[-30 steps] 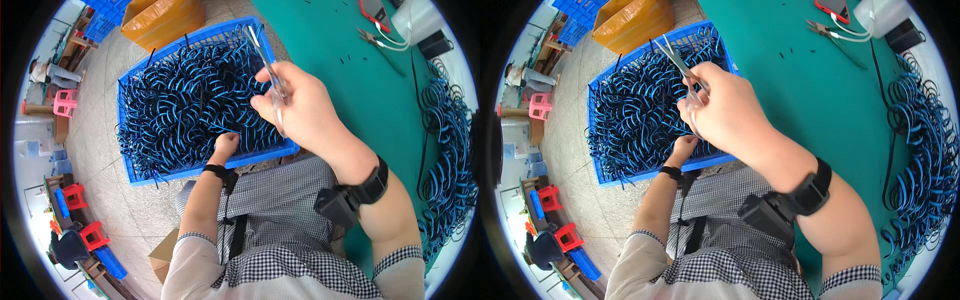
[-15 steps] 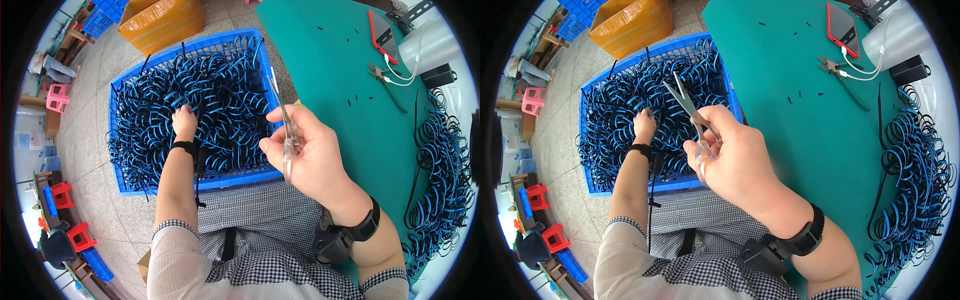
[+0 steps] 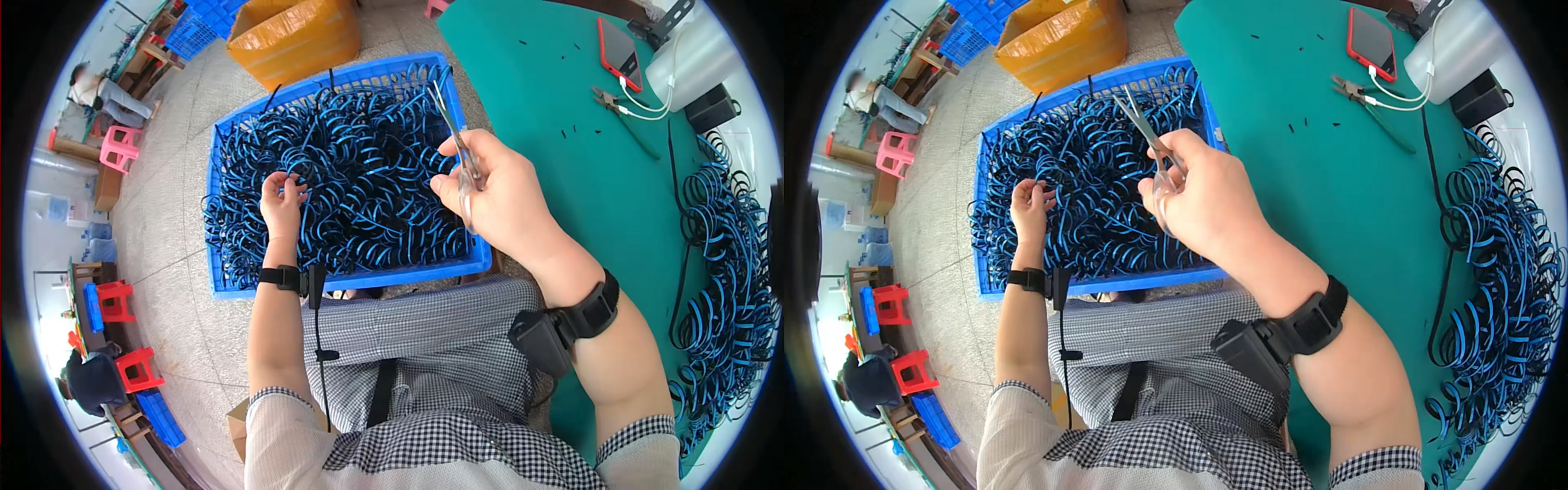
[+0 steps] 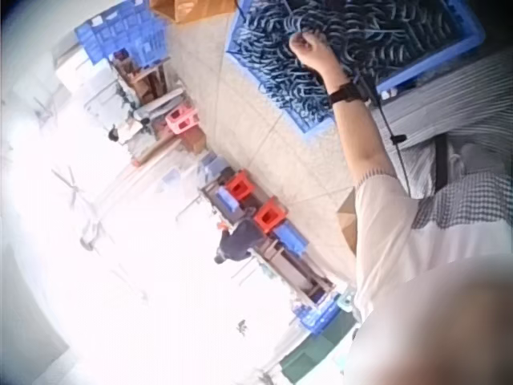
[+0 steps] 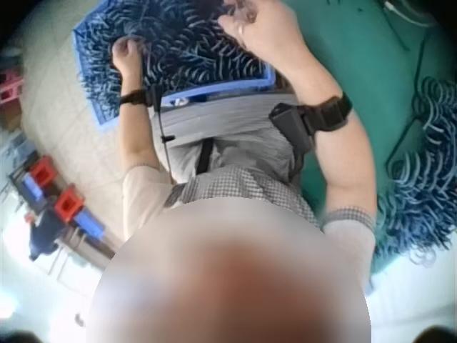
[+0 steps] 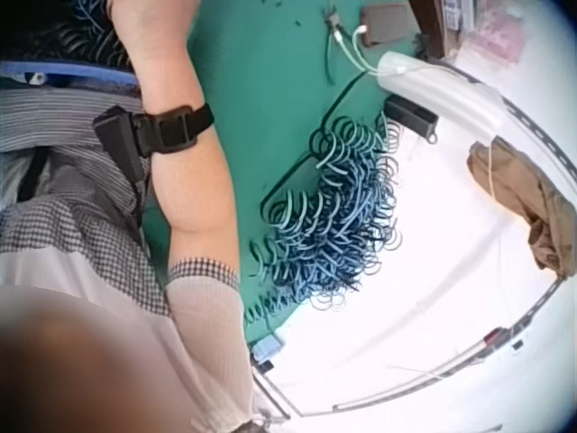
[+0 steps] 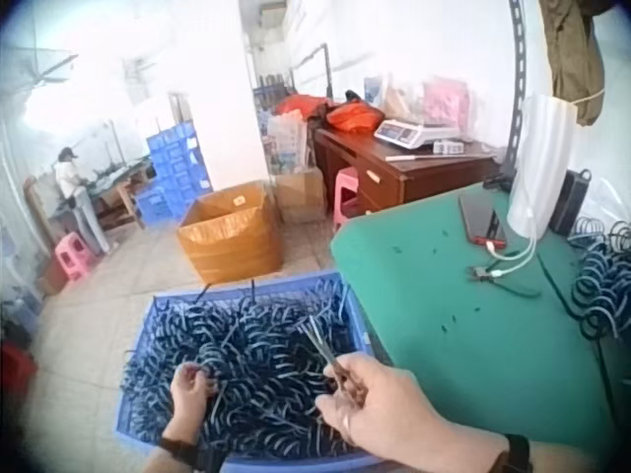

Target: The recorder is using scissors to cut small pieces of black material from blue and black coiled shoe components.

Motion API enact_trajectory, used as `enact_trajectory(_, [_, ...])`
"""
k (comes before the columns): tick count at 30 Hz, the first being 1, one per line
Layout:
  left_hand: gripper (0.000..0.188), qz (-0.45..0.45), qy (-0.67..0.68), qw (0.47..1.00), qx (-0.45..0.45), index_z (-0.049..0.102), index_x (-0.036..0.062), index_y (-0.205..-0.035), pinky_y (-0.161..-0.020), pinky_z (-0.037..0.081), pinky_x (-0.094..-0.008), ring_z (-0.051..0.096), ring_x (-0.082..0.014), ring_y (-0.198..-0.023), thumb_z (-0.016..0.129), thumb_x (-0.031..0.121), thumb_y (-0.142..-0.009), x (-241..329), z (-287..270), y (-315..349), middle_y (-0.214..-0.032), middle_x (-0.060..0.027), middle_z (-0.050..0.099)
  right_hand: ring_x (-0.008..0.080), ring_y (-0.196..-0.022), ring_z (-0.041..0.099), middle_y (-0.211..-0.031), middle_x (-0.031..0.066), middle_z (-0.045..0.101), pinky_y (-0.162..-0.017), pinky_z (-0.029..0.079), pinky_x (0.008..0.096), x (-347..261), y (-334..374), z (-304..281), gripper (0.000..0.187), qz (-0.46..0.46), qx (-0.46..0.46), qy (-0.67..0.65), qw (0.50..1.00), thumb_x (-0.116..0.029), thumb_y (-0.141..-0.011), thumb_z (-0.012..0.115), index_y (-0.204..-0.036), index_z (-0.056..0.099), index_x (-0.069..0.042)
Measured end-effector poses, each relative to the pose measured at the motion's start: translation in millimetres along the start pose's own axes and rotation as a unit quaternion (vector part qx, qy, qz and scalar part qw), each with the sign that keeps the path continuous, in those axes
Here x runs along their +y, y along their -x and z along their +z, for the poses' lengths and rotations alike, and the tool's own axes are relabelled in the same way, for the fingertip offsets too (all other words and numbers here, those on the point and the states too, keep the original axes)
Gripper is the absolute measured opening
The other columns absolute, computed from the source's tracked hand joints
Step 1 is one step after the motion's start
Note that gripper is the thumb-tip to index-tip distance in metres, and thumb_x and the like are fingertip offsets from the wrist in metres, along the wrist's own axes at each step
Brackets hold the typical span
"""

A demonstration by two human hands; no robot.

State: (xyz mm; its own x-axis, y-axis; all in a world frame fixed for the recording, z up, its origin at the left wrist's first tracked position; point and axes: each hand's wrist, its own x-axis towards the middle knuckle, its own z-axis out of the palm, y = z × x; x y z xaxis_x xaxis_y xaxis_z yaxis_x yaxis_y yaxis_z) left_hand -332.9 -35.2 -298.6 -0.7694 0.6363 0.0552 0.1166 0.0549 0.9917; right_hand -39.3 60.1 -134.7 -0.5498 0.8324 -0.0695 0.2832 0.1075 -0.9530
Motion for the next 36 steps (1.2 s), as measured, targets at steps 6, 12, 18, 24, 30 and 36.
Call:
enact_trajectory(6, [0.018, 0.054, 0.059, 0.994, 0.069, 0.044, -0.0009, -0.099, -0.052, 0.047, -0.0222, 0.056, -0.013, -0.056, 0.051, 0.008, -0.085, 47, -22, 4, -0.075, -0.0064, 0.054, 0.0098, -0.047, 0.054, -0.057, 0.0039, 0.056, -0.046, 0.042, 0.0242, 5, 0, -3, 0.021, 0.01, -0.019, -0.016, 1.0, -0.008, -0.077, 0.061, -0.095, 0.052, -0.002])
enact_trajectory(12, [0.027, 0.015, -0.124, 0.986, 0.109, 0.045, -0.0003, -0.107, -0.039, 0.039, -0.0194, 0.047, -0.0079, -0.044, 0.051, 0.014, -0.085, 28, -9, 23, -0.061, -0.0032, 0.05, 0.0107, -0.049, 0.056, -0.057, 0.0046, 0.058, -0.046, 0.042, 0.0249, 0, 1, -3, 0.022, 0.003, -0.026, 0.006, 1.0, -0.008, -0.076, 0.06, -0.096, 0.052, -0.002])
enact_trajectory(18, [0.087, -0.317, -0.172, 0.931, -0.054, 0.014, 0.0127, -0.136, -0.04, 0.043, -0.0253, 0.054, -0.0181, -0.048, 0.062, 0.047, -0.072, -66, 20, 43, -0.072, -0.0096, 0.055, 0.0123, -0.048, 0.056, -0.056, 0.0059, 0.057, -0.045, 0.042, 0.0258, -3, 3, -5, 0.023, 0.014, -0.049, 0.022, 0.998, -0.007, -0.077, 0.059, -0.098, 0.052, -0.001])
enact_trajectory(24, [0.034, -0.245, -0.524, 0.794, -0.186, 0.064, 0.0162, -0.099, -0.072, 0.048, -0.0367, 0.06, -0.0261, -0.086, 0.056, 0.038, -0.074, -133, 14, 6, -0.089, -0.0108, 0.064, 0.0107, -0.047, 0.054, -0.056, 0.0054, 0.056, -0.044, 0.04, 0.0253, -2, 5, 2, 0.023, -0.032, -0.054, 0.025, 0.998, -0.005, -0.078, 0.059, -0.099, 0.05, -0.001])
enact_trajectory(30, [0.021, -0.19, -0.46, 0.867, -0.039, 0.067, 0.0103, -0.076, -0.072, 0.049, -0.0362, 0.062, -0.029, -0.078, 0.062, 0.029, -0.068, -108, 28, 12, -0.081, -0.0122, 0.065, 0.0088, -0.046, 0.052, -0.056, 0.0045, 0.054, -0.044, 0.04, 0.0243, -2, 1, -4, 0.023, 0.002, -0.044, 0.003, 0.999, -0.004, -0.077, 0.06, -0.098, 0.049, -0.001])
enact_trajectory(36, [0.021, 0.064, -0.38, 0.916, 0.108, 0.055, 0.0046, -0.064, -0.054, 0.041, -0.0319, 0.05, -0.0208, -0.055, 0.065, 0.021, -0.071, -32, 17, 48, -0.066, -0.0069, 0.052, 0.0082, -0.047, 0.051, -0.057, 0.0035, 0.054, -0.044, 0.04, 0.0232, -3, 0, -1, 0.026, 0.009, -0.036, -0.016, 0.999, -0.006, -0.076, 0.062, -0.098, 0.05, -0.001])
